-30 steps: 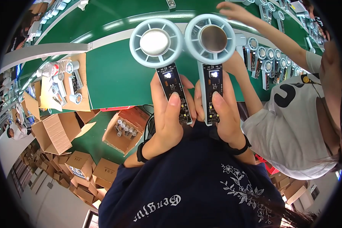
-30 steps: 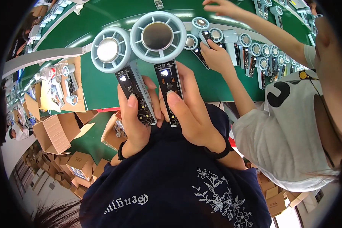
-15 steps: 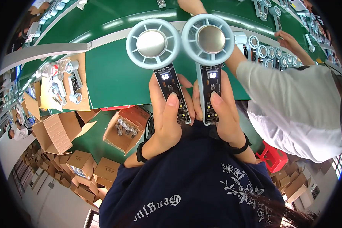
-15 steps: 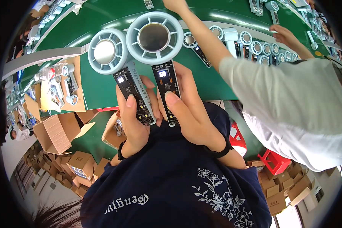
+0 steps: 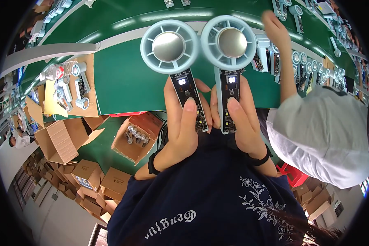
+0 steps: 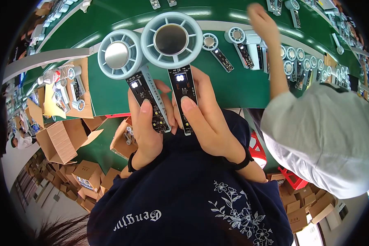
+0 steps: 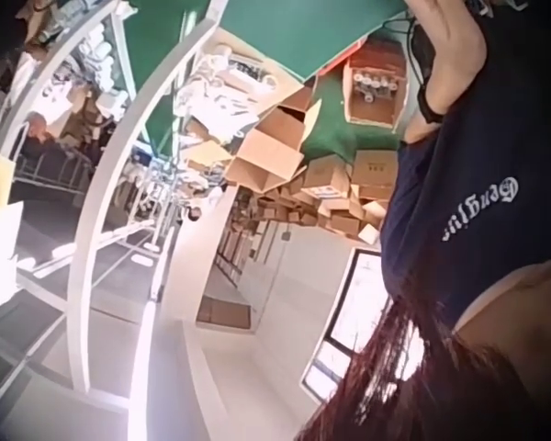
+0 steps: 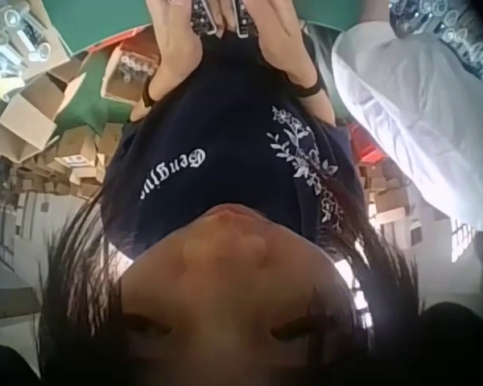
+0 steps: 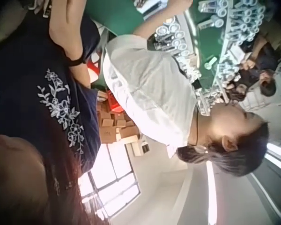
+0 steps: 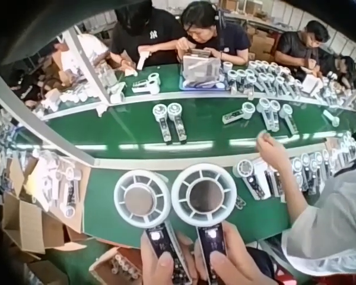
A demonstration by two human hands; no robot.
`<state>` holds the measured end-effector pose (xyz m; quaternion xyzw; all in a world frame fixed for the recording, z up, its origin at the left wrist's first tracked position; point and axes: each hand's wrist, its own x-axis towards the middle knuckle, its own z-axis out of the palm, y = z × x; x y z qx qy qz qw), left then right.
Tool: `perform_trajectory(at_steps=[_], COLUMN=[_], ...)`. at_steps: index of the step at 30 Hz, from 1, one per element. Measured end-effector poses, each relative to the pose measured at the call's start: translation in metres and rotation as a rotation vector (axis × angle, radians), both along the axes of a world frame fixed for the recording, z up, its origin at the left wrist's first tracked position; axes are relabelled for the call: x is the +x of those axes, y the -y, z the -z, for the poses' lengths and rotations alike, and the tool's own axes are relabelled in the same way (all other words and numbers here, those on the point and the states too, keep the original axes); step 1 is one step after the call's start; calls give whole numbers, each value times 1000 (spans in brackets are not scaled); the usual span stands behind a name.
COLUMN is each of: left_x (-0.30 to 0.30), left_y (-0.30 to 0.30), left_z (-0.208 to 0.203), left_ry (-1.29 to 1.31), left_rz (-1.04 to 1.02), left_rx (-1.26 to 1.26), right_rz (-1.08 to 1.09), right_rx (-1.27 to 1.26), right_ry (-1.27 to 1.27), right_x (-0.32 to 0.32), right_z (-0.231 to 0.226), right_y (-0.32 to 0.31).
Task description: The person picks up handheld fans from a conveyor belt, presses buttons on the handles to activate the digital displays, and places them back onto the belt.
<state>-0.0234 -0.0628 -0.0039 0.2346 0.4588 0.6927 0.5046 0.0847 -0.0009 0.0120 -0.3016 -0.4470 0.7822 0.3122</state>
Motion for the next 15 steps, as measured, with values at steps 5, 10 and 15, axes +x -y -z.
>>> perform_trajectory(at_steps=[5, 10, 15], left_x=[2, -3, -13], left_y=[-3, -9, -14], left_z=[-1, 8, 20], left_ry=[32, 52, 37], left_rz=[-35, -14, 5], left_rx=[48, 20, -77], right_rz=[33, 5, 33], right_rx=[55, -25, 57], right_ry=[33, -38, 120], right_x=[2, -2, 0], right_z=[8, 17, 27], right_y=[-1, -7, -13])
